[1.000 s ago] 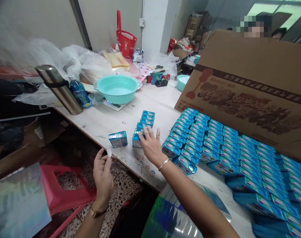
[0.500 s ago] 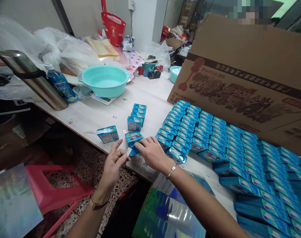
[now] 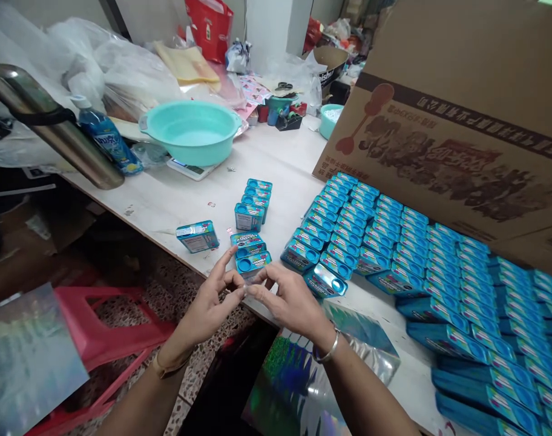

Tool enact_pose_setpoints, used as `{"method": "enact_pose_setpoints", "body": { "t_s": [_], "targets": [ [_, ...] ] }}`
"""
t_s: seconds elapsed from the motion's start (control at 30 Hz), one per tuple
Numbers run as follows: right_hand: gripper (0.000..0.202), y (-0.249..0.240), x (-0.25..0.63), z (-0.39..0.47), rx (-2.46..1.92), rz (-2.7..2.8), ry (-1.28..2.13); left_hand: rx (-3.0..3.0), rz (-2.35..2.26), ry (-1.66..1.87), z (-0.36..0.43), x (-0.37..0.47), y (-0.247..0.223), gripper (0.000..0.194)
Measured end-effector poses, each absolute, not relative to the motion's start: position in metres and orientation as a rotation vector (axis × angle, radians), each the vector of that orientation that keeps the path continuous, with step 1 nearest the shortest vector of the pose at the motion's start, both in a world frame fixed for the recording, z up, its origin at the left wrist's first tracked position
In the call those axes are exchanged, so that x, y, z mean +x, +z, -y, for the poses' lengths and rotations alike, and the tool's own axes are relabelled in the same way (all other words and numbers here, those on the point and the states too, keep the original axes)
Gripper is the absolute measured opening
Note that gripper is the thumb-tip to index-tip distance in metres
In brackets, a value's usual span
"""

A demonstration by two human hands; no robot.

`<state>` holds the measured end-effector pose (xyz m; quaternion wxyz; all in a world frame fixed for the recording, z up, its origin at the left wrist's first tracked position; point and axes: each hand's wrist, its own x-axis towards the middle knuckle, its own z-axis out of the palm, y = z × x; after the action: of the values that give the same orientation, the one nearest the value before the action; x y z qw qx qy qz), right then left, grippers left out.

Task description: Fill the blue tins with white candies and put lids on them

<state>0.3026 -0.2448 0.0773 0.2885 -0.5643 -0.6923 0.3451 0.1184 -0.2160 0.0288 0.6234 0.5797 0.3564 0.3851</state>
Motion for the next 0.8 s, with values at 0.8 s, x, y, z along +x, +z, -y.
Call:
{"method": "enact_pose_setpoints", "body": {
  "t_s": [0.8],
  "targets": [
    [0.022, 0.032, 0.285, 0.209, -1.7, 1.874, 0.222, 1.328, -1.183, 1.07, 0.193, 0.123, 0.005, 0.062]
  ]
}}
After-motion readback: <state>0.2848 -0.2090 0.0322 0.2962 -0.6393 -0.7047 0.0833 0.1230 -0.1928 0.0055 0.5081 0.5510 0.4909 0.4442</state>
